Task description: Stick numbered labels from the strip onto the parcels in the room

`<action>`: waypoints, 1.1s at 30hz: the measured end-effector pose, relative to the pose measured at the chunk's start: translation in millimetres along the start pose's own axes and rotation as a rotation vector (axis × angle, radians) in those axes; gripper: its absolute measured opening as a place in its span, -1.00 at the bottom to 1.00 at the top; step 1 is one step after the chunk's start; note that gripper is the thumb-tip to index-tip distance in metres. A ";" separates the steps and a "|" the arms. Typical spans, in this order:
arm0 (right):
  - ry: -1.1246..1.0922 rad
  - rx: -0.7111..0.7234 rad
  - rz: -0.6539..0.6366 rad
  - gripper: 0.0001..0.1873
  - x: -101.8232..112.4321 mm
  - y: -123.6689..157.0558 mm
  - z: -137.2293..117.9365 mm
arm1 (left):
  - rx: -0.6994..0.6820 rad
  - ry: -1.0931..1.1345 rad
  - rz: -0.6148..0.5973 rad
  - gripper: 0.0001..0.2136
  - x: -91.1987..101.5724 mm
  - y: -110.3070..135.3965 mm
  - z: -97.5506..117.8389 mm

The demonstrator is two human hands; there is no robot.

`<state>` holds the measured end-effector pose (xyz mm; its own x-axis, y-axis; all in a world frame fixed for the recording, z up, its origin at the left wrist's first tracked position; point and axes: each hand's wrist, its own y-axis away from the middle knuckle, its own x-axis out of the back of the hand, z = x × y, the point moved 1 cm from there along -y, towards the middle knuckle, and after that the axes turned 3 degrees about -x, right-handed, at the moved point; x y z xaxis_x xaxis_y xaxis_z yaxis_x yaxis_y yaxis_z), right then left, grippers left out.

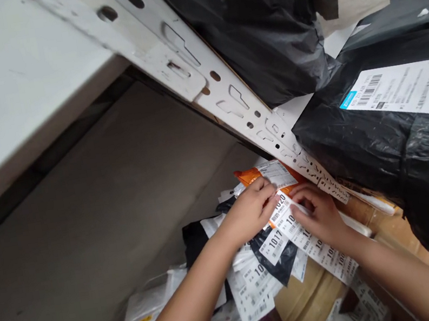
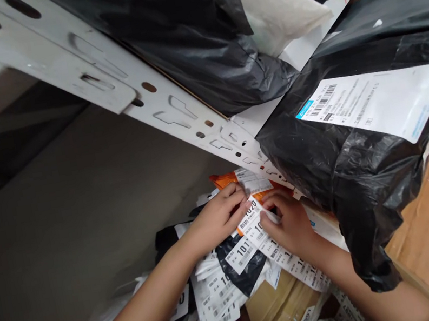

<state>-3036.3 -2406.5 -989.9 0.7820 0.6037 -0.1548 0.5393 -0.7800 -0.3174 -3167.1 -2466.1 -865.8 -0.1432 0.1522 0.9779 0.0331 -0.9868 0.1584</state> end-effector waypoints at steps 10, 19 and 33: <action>-0.057 -0.180 0.026 -0.81 5.2 5.9 7.0 | 0.019 -0.041 -0.008 -0.75 -2.3 -3.1 0.7; -0.093 -0.338 0.011 -0.67 4.6 8.7 12.8 | 0.007 -0.033 -0.024 -0.68 -1.5 -4.4 -0.7; -0.137 -0.456 -0.056 -0.55 13.9 -7.5 15.8 | 0.137 -0.115 0.029 -0.80 -12.6 -16.7 8.9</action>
<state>-3034.4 -2389.6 -1004.5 0.7158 0.6394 -0.2808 0.6857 -0.7197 0.1091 -3157.1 -2451.0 -879.5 -0.0263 0.1370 0.9902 0.1709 -0.9754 0.1395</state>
